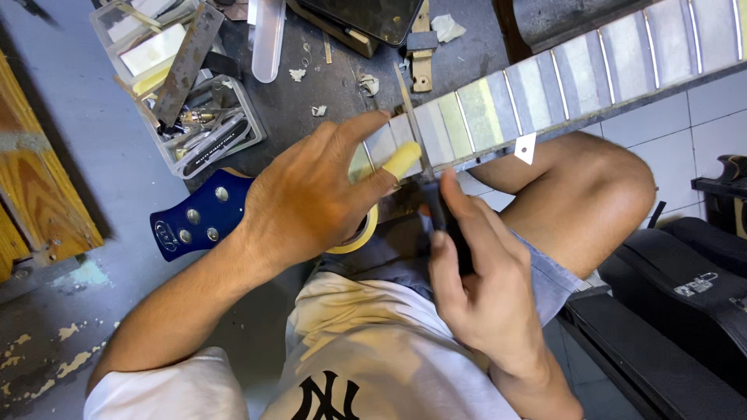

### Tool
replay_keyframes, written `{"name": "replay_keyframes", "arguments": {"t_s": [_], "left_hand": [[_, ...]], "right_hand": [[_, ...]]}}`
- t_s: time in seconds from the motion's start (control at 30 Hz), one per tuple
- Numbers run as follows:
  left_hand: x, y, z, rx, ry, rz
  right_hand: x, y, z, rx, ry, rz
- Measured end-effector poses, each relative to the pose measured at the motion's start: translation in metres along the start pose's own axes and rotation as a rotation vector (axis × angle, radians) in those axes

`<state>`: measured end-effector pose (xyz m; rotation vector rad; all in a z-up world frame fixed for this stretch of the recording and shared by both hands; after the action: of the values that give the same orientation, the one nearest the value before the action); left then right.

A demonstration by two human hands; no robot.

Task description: The person files the edges of the guitar fretboard using a metal file while protecting the frets with masking tape. They repeatedly file along the taped sections and occasionally wipe the surface with a cloth.

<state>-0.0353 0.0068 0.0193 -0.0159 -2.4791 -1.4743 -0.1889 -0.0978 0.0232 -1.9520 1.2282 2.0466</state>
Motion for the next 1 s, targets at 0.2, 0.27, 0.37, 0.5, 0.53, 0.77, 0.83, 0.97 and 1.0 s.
{"name": "replay_keyframes", "arguments": {"t_s": [0.2, 0.27, 0.37, 0.5, 0.53, 0.77, 0.83, 0.97, 1.0], "left_hand": [[-0.004, -0.002, 0.000, -0.027, 0.004, -0.019], [-0.002, 0.002, -0.002, 0.006, -0.015, -0.023], [-0.002, 0.002, -0.003, 0.000, 0.004, 0.005], [-0.003, 0.001, -0.003, -0.015, 0.030, 0.021], [-0.003, 0.001, -0.002, -0.008, 0.001, 0.004], [-0.003, -0.001, -0.001, -0.034, -0.029, -0.021], [-0.001, 0.002, -0.003, -0.022, -0.027, -0.026], [-0.002, 0.003, -0.003, 0.025, -0.024, 0.008], [-0.003, 0.002, -0.003, 0.025, -0.018, 0.007]], "right_hand": [[0.014, 0.018, 0.060, 0.083, -0.079, 0.072], [0.006, 0.019, 0.056, 0.103, -0.026, 0.069], [-0.007, -0.003, 0.006, 0.022, 0.119, 0.165], [-0.009, -0.002, 0.011, 0.021, 0.105, 0.187], [-0.009, 0.004, 0.024, 0.058, 0.103, 0.171], [-0.002, -0.006, 0.015, 0.088, 0.185, 0.220], [-0.004, -0.009, 0.001, 0.071, 0.146, 0.201], [-0.002, 0.006, 0.032, 0.105, 0.109, 0.149], [0.003, 0.006, 0.041, 0.100, 0.110, 0.149]]}}
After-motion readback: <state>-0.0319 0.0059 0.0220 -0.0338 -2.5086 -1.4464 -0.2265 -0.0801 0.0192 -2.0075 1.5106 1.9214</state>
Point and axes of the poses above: each hand's wrist, its own z-axis away from the middle knuckle, its own y-axis out of the back of the hand, x = y × z, the point moved 6 cm from there along -z, towards the middle knuckle, and after that the axes turned 13 degrees about x, right-handed, at the moved point
